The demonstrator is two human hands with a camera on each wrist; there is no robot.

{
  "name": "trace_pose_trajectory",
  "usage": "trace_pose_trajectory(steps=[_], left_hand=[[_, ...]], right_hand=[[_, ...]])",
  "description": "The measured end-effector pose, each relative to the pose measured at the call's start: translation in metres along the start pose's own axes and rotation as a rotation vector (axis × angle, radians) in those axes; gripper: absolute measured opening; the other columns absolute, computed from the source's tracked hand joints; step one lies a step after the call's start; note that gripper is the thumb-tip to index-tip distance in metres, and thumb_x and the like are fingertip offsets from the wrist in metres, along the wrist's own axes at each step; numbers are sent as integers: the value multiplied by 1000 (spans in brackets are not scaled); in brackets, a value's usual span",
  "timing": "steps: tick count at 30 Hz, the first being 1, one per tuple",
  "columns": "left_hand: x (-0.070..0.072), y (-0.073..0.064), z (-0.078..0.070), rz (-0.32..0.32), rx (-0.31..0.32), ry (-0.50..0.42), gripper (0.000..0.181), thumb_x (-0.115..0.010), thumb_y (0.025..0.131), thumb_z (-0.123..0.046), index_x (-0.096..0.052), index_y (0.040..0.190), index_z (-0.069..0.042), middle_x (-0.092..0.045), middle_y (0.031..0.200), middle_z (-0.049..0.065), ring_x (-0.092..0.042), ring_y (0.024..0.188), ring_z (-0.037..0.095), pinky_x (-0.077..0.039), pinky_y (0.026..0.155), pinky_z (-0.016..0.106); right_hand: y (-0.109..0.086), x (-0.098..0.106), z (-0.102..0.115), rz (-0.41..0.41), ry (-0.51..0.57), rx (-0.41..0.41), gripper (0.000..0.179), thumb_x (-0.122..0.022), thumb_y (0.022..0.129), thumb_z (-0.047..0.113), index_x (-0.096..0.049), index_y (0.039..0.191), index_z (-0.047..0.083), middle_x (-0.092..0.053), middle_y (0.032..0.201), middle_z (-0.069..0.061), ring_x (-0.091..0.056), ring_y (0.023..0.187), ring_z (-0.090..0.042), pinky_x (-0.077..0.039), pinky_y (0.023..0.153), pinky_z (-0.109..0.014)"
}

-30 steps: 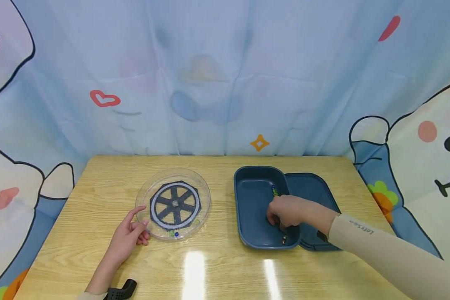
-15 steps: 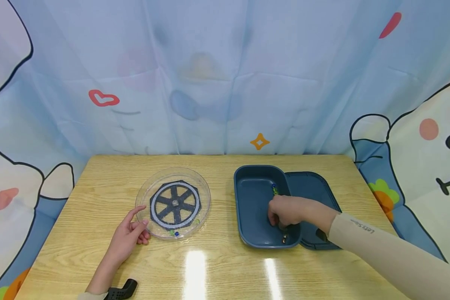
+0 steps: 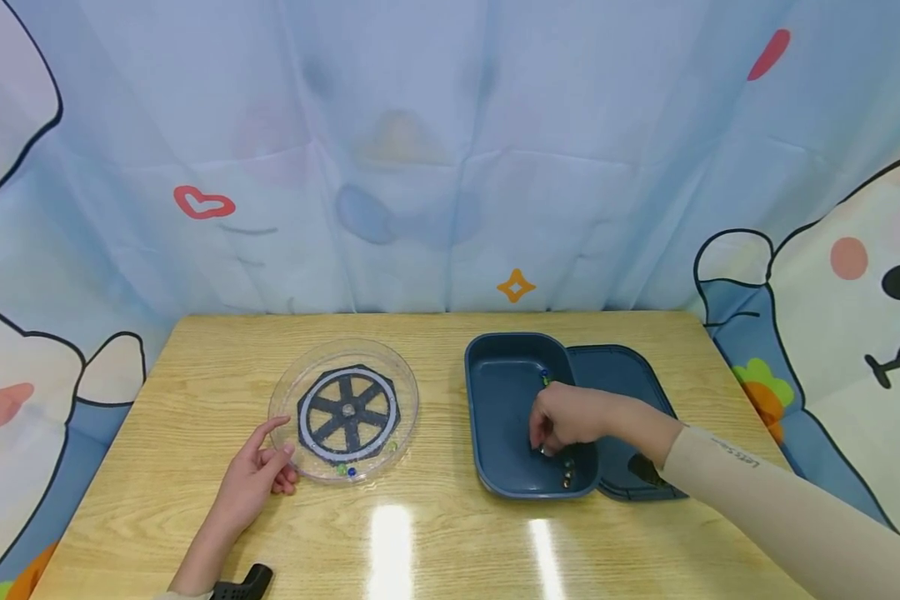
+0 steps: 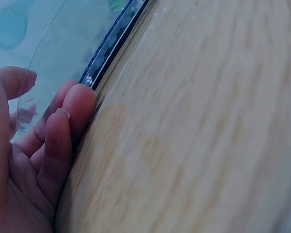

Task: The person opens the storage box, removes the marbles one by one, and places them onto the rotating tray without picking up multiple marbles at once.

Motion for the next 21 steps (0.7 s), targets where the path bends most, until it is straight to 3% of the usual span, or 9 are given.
trace_pose_trajectory(steps=[5, 12, 21], left_hand=[[0, -1, -1, -4, 6, -3, 44, -55, 104, -16, -42, 146, -12, -64, 70, 14, -64, 56, 22, -54, 55, 29], [0, -1, -2, -1, 25, -11, 43, -56, 104, -17, -43, 145, -14, -64, 71, 15, -64, 57, 23, -55, 56, 30], [-1, -2, -1, 0, 23, -12, 46, -56, 104, -20, -41, 147, -14, -65, 72, 14, -64, 57, 23, -54, 57, 30]], right_hand=[[0, 10, 6, -35, -27, 50, 8, -78, 84, 4, -77, 88, 11, -68, 82, 12, -61, 71, -1, -53, 63, -23], [-2, 24, 19, -86, 31, 107, 7, -75, 88, 5, -75, 94, 8, -69, 90, 7, -64, 77, -3, -54, 68, -24], [10, 39, 49, -191, 47, 199, 9, -76, 89, 9, -75, 97, 14, -70, 93, 4, -65, 78, -3, -55, 70, -26]])
Point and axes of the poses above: each hand's wrist, its own y-axis towards the middle knuckle, its own x-axis out of the back of the hand, z = x × y, the point moved 6 cm from there along y, towards the middle knuckle
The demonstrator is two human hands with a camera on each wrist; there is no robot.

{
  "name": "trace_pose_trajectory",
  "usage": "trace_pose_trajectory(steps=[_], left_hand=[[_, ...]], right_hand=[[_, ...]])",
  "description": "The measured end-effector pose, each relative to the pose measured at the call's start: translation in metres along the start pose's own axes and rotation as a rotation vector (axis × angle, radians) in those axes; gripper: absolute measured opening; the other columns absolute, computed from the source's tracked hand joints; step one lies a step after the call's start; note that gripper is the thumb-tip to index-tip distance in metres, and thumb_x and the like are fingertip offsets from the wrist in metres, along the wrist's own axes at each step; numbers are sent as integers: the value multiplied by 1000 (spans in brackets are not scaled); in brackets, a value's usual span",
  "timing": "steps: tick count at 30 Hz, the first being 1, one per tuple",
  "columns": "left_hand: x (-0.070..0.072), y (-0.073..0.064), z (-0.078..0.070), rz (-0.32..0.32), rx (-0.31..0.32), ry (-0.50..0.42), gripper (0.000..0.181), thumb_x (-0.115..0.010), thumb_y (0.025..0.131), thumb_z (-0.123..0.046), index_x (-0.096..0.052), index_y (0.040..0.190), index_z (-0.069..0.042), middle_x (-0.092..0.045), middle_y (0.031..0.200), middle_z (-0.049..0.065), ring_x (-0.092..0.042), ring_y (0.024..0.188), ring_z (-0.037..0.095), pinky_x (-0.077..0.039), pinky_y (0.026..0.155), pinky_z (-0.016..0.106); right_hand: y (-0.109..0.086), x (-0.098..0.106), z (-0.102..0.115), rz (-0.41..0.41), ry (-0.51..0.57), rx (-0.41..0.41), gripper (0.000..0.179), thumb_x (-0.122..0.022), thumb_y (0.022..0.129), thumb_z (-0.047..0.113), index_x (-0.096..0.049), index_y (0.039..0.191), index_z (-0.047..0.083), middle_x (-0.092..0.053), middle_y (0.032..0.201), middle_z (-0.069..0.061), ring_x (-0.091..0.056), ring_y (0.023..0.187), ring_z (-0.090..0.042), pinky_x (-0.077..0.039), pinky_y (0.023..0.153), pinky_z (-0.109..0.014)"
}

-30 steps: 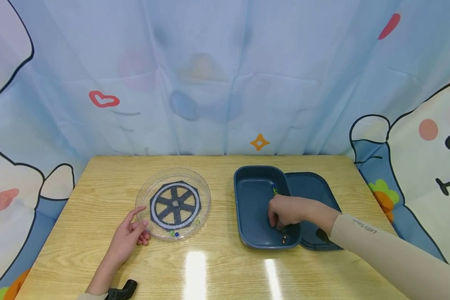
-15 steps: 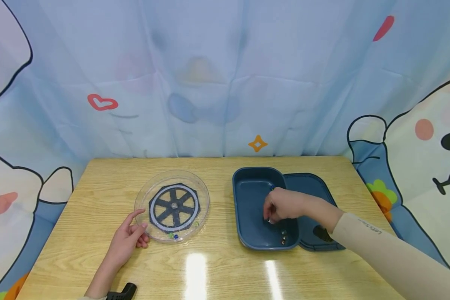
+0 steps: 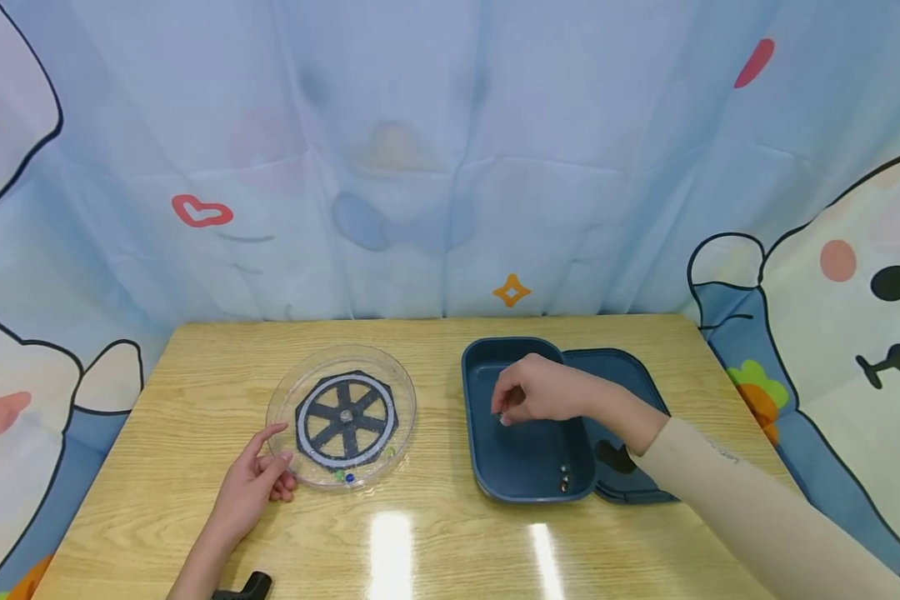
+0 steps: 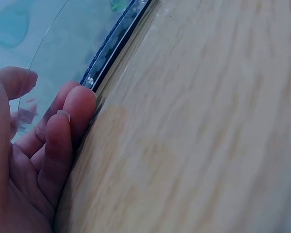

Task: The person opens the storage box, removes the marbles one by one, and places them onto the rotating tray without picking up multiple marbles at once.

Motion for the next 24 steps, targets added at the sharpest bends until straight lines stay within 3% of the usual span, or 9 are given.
trace_pose_trajectory(steps=[10, 24], left_hand=[[0, 0, 2, 0, -13, -7, 47, -56, 104, -20, -40, 147, -12, -65, 72, 14, -64, 56, 22, -54, 56, 29], [-1, 1, 2, -23, -3, 10, 46, -57, 104, -20, -41, 147, -14, -65, 72, 13, -64, 56, 22, -54, 55, 29]], right_hand=[[41, -13, 24, -144, -45, 64, 9, -73, 92, 11, -75, 99, 14, -66, 95, 8, -62, 82, -3, -53, 73, -23], [99, -41, 58, -159, -2, 112, 10, -72, 93, 9, -75, 102, 11, -67, 98, 2, -64, 86, -7, -52, 75, -20]])
Point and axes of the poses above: each hand's wrist, its own y-axis towards the middle knuckle, its own x-axis out of the back of the hand, z = x × y, the point moved 6 cm from there along y, towards the middle knuckle
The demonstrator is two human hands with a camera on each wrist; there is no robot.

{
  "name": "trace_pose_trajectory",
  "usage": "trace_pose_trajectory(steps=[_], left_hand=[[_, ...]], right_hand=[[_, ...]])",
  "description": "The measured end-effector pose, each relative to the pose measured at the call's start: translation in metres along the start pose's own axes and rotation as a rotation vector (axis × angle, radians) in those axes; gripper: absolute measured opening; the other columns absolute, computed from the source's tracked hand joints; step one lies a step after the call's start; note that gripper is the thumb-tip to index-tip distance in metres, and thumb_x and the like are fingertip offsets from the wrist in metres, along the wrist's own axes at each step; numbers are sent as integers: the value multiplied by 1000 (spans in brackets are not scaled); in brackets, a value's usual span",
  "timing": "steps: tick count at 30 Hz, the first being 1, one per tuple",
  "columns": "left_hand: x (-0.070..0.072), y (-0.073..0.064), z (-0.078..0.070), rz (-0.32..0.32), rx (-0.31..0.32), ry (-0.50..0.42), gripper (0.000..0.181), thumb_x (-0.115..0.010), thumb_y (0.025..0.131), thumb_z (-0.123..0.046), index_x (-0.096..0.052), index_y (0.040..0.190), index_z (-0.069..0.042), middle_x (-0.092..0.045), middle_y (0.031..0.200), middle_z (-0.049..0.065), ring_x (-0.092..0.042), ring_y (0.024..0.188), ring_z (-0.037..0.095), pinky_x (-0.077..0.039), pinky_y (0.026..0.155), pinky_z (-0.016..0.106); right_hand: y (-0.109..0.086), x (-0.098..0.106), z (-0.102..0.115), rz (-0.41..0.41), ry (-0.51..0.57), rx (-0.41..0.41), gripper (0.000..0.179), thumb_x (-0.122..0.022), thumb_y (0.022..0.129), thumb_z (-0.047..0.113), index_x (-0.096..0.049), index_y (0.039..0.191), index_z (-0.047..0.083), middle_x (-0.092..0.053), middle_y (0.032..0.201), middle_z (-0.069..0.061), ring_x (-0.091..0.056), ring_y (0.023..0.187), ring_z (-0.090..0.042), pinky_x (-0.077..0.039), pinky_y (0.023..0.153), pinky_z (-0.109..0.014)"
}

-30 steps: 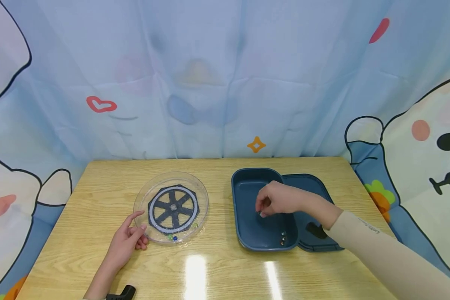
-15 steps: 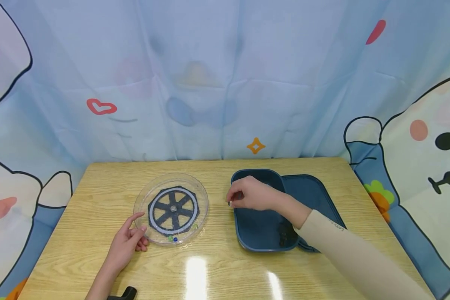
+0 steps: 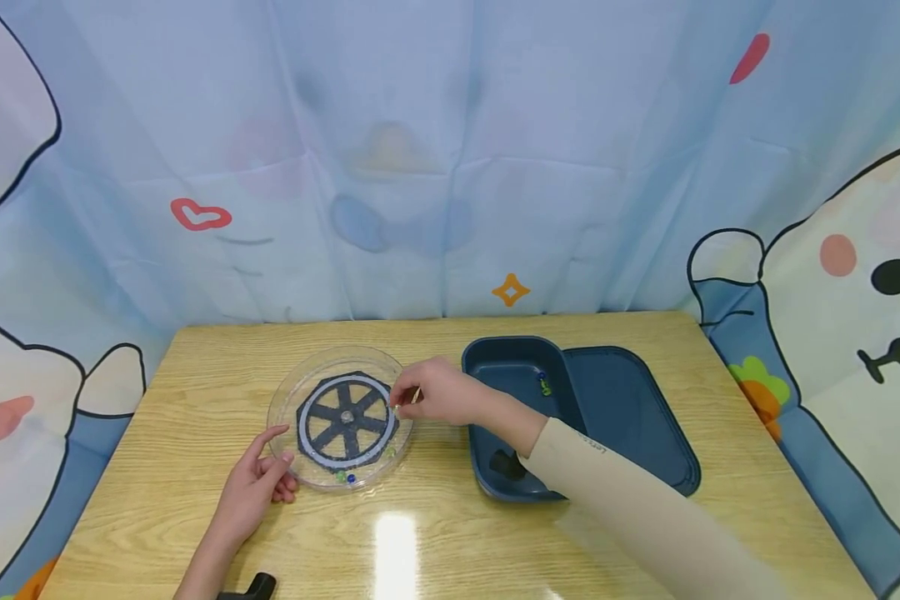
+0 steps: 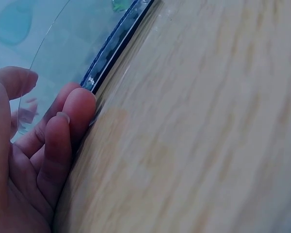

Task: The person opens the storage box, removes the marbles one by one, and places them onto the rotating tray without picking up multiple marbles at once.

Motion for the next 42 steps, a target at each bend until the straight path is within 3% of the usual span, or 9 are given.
trace_pose_trajectory(steps=[12, 21, 32, 42], left_hand=[[0, 0, -1, -6, -17, -11, 46, -57, 104, -20, -42, 147, -13, -65, 71, 14, -64, 55, 22, -53, 55, 29], [1, 0, -1, -9, -24, -26, 46, -58, 103, -20, -43, 146, -12, -65, 70, 13, -64, 55, 21, -54, 54, 29], [2, 0, -3, -13, -19, -16, 43, -58, 103, -19, -45, 144, -13, -64, 70, 14, -64, 55, 22, -53, 54, 29], [2, -1, -1, -8, -4, -24, 45, -58, 103, -21, -44, 145, -14, -65, 71, 14, -64, 56, 22, -54, 55, 29]], right_hand=[[15, -16, -7, 48, 44, -31, 13, -71, 93, 8, -75, 105, 6, -68, 98, 2, -63, 86, -6, -52, 75, -21], [6, 0, -16, 37, 15, -51, 12, -71, 93, 8, -75, 104, 8, -69, 100, 2, -64, 87, -6, -52, 77, -22], [-35, 40, -46, -26, -39, -107, 13, -73, 91, 7, -75, 102, 13, -69, 99, 2, -65, 86, -8, -54, 76, -25], [-90, 60, -76, 12, -92, -144, 13, -74, 89, 7, -74, 103, 7, -69, 99, 1, -66, 85, -8, -55, 73, -26]])
Point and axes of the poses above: each hand's wrist, its own y-axis towards the middle knuckle, its own x-axis out of the back of the hand, z = x × y, the point moved 6 cm from there along y, towards the middle knuckle
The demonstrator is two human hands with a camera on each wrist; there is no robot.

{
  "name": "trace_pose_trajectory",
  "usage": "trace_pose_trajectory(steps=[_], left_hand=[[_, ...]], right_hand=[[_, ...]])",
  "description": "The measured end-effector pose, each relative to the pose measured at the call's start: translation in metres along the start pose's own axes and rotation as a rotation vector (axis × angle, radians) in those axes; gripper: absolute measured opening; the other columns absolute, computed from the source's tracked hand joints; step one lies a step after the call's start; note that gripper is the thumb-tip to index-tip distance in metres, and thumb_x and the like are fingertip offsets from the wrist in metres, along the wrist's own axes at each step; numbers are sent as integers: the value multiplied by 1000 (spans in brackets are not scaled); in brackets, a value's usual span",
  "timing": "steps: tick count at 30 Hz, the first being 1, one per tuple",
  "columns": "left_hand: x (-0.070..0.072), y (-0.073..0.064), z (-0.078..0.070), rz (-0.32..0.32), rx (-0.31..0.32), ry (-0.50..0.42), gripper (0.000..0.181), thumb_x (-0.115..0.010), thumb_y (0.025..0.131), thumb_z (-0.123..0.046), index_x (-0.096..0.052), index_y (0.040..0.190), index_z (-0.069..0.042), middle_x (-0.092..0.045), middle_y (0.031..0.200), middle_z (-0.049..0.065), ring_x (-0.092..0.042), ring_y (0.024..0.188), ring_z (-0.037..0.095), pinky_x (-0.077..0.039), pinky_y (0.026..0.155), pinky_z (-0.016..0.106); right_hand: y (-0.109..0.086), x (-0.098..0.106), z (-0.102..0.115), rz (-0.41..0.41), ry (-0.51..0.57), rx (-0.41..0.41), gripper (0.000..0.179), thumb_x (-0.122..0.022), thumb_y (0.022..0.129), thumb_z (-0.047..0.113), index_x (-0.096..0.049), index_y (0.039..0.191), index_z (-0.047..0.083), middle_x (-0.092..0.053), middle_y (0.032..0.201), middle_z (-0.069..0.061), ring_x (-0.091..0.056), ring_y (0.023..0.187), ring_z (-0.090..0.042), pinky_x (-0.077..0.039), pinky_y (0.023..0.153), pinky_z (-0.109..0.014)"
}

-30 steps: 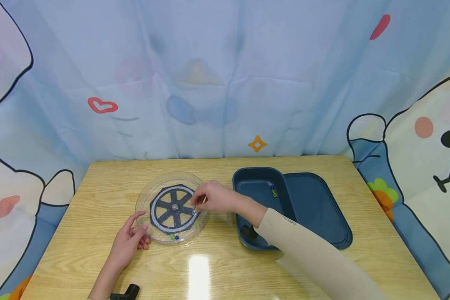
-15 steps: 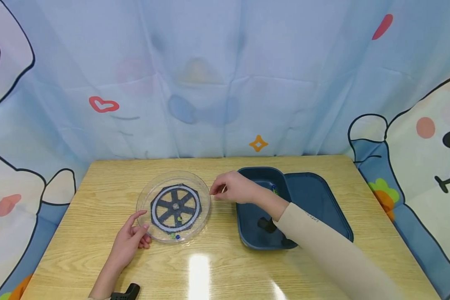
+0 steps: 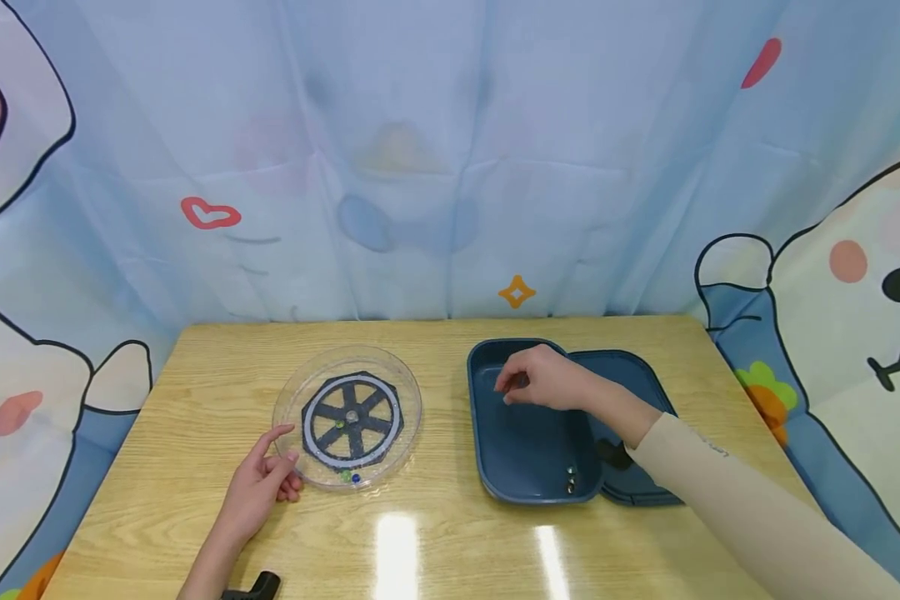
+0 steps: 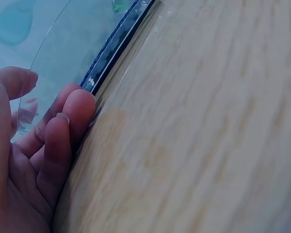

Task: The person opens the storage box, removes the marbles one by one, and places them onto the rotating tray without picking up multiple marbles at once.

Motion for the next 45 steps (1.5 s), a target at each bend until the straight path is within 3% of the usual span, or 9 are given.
trace_pose_trajectory(steps=[5, 10, 23, 28, 36, 45], left_hand=[[0, -1, 2, 1, 9, 6, 46, -58, 103, -20, -43, 146, -14, -65, 71, 13, -63, 56, 22, -53, 55, 29], [0, -2, 1, -3, 11, 17, 45, -58, 103, -21, -44, 145, -14, -65, 71, 13, -64, 56, 22, -53, 55, 29], [0, 0, 0, -17, 8, 16, 42, -58, 103, -18, -46, 143, -15, -64, 70, 14, -64, 55, 22, -53, 54, 29], [-1, 0, 0, -16, 13, 4, 42, -58, 103, -18, -46, 143, -16, -65, 71, 15, -64, 55, 22, -53, 55, 29], [-2, 0, -2, -14, 6, 10, 44, -58, 103, -20, -45, 144, -15, -65, 71, 14, -64, 56, 22, -54, 55, 28], [-1, 0, 0, -13, 9, 3, 43, -58, 103, -19, -45, 144, -16, -65, 71, 15, -63, 55, 22, -54, 54, 29]], right_hand=[[-22, -8, -12, 77, -6, -15, 13, -74, 88, 3, -74, 102, 5, -69, 98, -2, -65, 82, -6, -54, 70, -25], [-38, -16, -14, 149, -26, -16, 14, -74, 87, 2, -74, 100, 6, -68, 96, 3, -63, 82, -6, -54, 70, -25], [-59, -42, -7, 368, -255, -105, 21, -75, 82, -6, -74, 92, 13, -62, 85, 9, -55, 72, -5, -51, 65, -26], [-63, -49, -11, 391, -348, -126, 26, -76, 79, -8, -69, 77, 17, -56, 73, 8, -48, 61, -7, -45, 57, -26], [-64, -56, -13, 393, -452, -112, 35, -72, 81, -11, -60, 68, 19, -48, 66, 9, -41, 55, -9, -39, 53, -27], [-63, -54, -12, 393, -409, -130, 33, -69, 82, -12, -64, 71, 19, -51, 68, 10, -44, 56, -9, -42, 54, -27]])
Point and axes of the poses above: each hand's wrist, its own y-axis towards the middle knuckle, its own x-axis out of the back of the hand, z = x × y, the point moved 6 cm from there along y, towards the middle knuckle
